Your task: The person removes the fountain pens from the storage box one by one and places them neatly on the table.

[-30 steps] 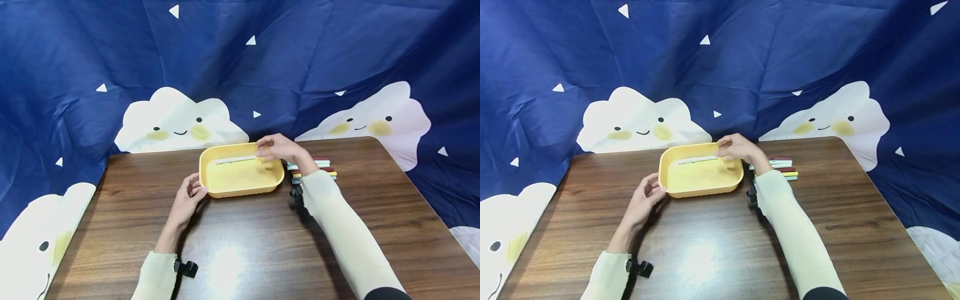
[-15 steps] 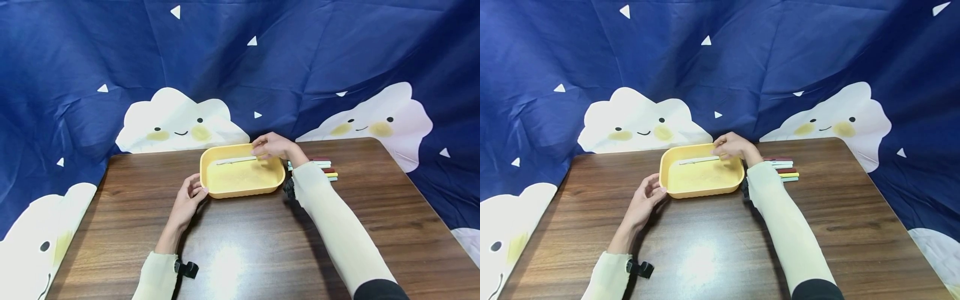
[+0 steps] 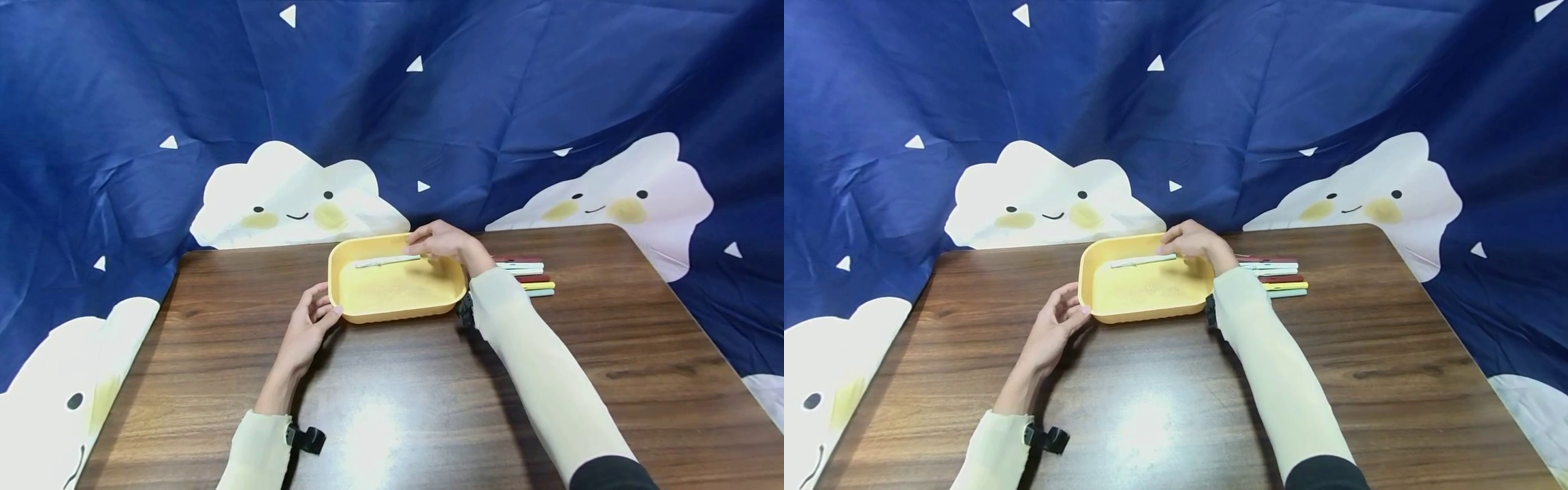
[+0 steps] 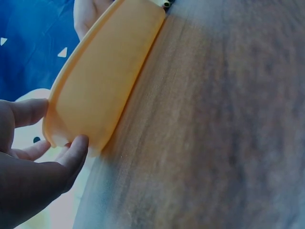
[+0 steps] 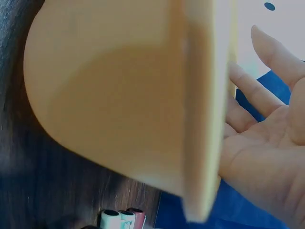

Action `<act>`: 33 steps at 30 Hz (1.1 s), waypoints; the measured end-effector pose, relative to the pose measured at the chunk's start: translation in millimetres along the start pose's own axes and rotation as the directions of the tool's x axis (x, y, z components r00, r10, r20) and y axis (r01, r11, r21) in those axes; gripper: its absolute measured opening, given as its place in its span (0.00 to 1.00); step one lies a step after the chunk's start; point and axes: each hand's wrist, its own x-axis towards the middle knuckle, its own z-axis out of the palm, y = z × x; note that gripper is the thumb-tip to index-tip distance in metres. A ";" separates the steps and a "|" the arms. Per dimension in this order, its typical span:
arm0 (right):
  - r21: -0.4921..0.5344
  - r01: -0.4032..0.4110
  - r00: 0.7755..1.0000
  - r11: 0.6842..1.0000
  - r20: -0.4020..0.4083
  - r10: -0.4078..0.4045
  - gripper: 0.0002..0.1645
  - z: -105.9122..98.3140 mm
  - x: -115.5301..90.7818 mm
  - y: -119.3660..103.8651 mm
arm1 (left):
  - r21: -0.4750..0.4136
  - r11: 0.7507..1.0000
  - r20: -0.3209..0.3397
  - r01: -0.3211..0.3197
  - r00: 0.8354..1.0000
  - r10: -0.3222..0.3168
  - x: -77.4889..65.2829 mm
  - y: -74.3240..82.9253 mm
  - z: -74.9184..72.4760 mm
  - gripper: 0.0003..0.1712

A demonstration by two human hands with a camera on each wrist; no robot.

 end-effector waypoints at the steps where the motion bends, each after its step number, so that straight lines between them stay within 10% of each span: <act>1: -0.005 -0.003 1.000 1.000 0.003 0.003 0.26 0.7 0.9 0.6 | 0.000 1.000 0.000 -0.002 1.000 0.002 0.1 -0.2 -0.1 0.34; 33: -0.289 -0.018 0.988 0.957 -0.150 -0.026 0.20 36.2 16.5 20.0 | 0.002 1.000 0.006 0.011 1.000 -0.011 0.8 -0.2 -0.8 0.34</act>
